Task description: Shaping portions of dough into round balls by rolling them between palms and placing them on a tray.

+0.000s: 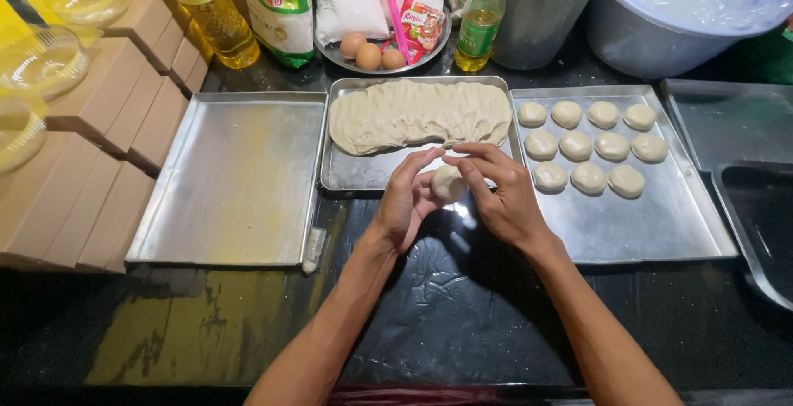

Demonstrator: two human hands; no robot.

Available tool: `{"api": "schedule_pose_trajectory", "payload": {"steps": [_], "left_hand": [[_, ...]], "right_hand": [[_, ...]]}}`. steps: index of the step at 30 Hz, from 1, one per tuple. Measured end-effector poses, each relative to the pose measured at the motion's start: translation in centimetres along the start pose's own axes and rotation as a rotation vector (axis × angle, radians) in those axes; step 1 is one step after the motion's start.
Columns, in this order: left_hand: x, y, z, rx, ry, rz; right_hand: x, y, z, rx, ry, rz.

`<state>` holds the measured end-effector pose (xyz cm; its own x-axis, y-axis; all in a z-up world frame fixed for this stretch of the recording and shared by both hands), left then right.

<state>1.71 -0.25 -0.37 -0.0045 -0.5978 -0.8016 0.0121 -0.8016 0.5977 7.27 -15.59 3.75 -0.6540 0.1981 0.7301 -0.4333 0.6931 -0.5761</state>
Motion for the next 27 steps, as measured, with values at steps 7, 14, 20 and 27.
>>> {"api": "schedule_pose_trajectory", "payload": {"steps": [7,14,20,27], "left_hand": [[-0.3,0.3,0.1,0.009,0.004,0.026],[0.0,0.1,0.0,0.052,-0.007,0.073],[0.4,-0.2,-0.2,0.080,-0.031,0.090],[0.3,0.1,-0.1,0.124,-0.022,0.116]], "right_hand": [[0.7,-0.2,0.1,0.033,-0.004,0.041],[0.5,0.1,0.1,0.104,-0.026,0.052],[0.6,0.5,0.1,0.100,-0.047,0.076],[0.5,0.5,0.0,0.099,-0.024,0.031]]}}
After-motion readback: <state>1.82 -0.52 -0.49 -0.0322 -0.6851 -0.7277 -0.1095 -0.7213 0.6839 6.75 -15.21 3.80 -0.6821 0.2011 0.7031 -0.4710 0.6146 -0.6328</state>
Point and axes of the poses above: each hand's wrist, its own z-axis away from the middle knuckle, its own y-axis out of the palm, x = y × z, the point moved 2 cm from there along -z, towards the middle knuckle, and after that the axes turned 9 degrees about x, right-handed, at the moved point
